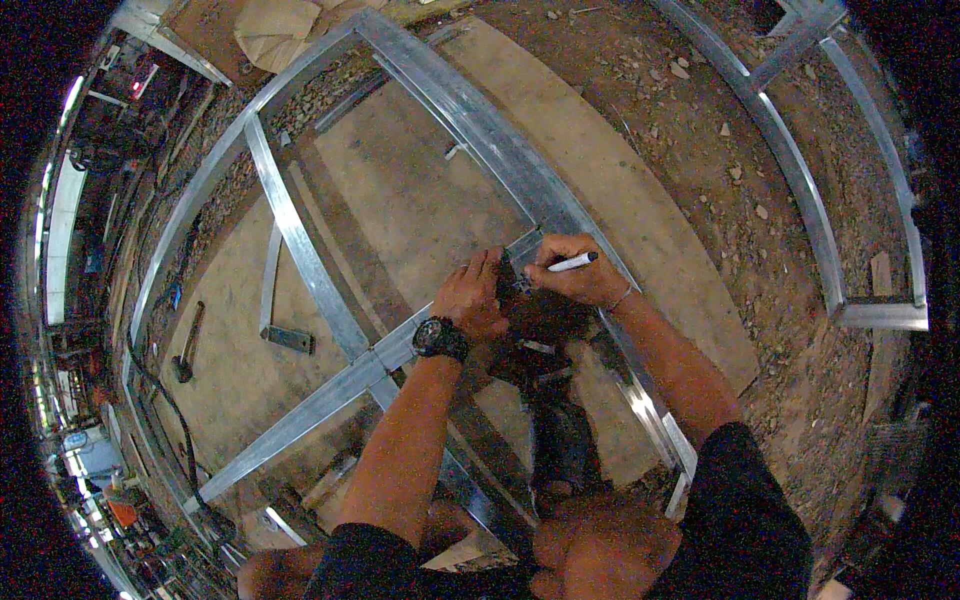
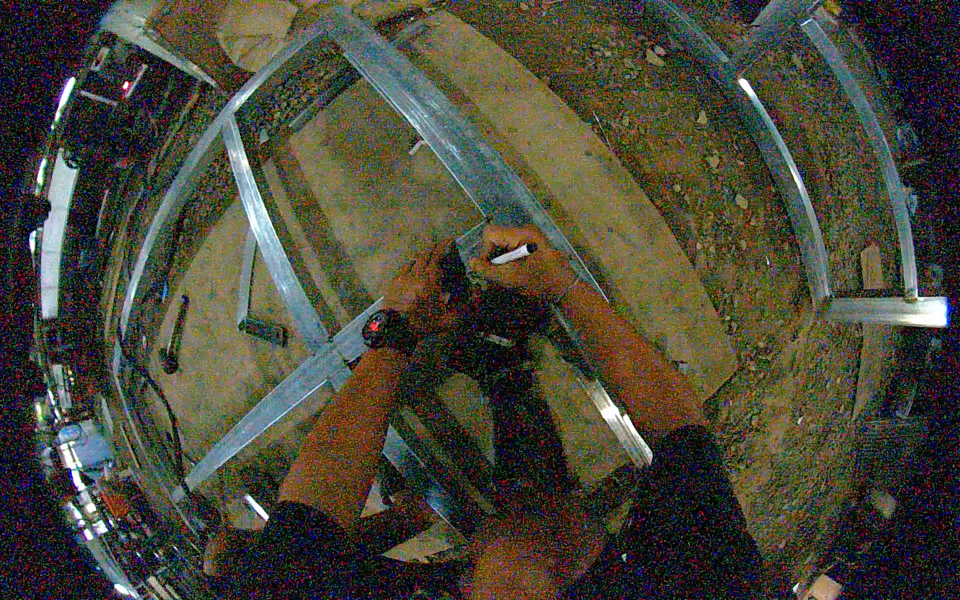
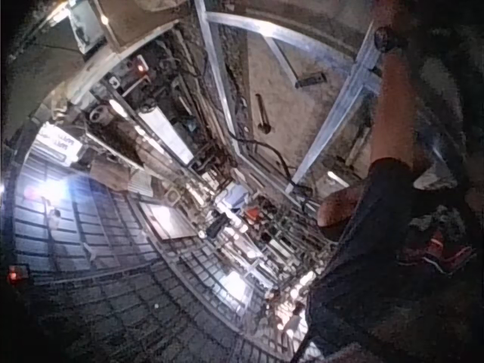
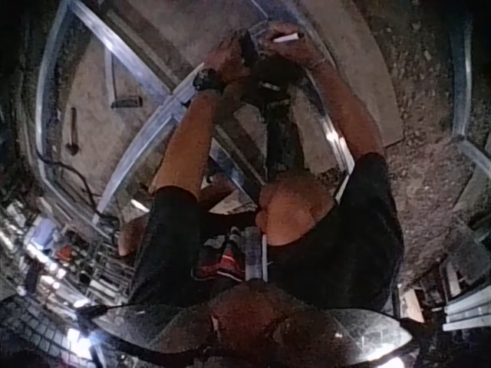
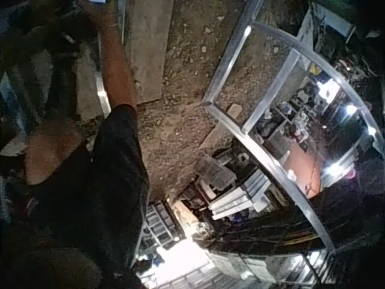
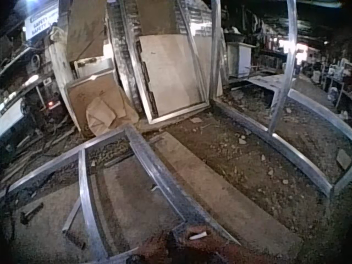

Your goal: The person sits on the ground and uses a square ruler and a white marker to mark measurements on a metal frame. They repeatedly position the square, draw lines, and adjust the tool along different sections of the frame.

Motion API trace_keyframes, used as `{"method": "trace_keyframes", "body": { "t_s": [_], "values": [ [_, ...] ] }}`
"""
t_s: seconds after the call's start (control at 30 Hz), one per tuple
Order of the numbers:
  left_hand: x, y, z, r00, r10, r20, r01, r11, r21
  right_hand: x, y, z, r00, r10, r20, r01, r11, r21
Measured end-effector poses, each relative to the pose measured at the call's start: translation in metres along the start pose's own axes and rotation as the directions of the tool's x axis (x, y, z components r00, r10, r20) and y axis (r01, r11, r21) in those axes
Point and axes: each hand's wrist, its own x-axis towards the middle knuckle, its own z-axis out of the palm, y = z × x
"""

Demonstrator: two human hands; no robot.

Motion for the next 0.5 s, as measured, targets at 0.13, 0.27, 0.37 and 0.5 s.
{"method": "trace_keyframes", "body": {
  "t_s": [0.13, 0.27, 0.37, 0.5],
  "values": [
    [0.0019, 0.0065, -0.0014, 1.0, -0.004, -0.004, 0.004, 1.0, 0.003, -0.0019, 0.0047, -0.0019, 1.0, 0.002, 0.015, -0.002, 1.0, -0.031],
    [0.0005, 0.0028, 0.001, 1.0, 0.007, -0.026, -0.006, 1.0, 0.019, -0.0022, 0.0044, 0.0021, 0.998, 0.057, 0.014, -0.057, 0.998, -0.01],
    [-0.0004, 0.0012, 0.0014, 0.999, 0.027, -0.03, -0.027, 1.0, 0.001, -0.0023, 0.0037, 0.0036, 0.999, 0.034, -0.003, -0.034, 0.999, -0.038],
    [-0.0015, 0.0002, 0.0079, 0.992, 0.066, -0.111, -0.063, 0.998, 0.03, -0.0029, 0.0003, 0.0032, 0.999, 0.032, 0.007, -0.032, 0.999, 0.002]
  ]
}}
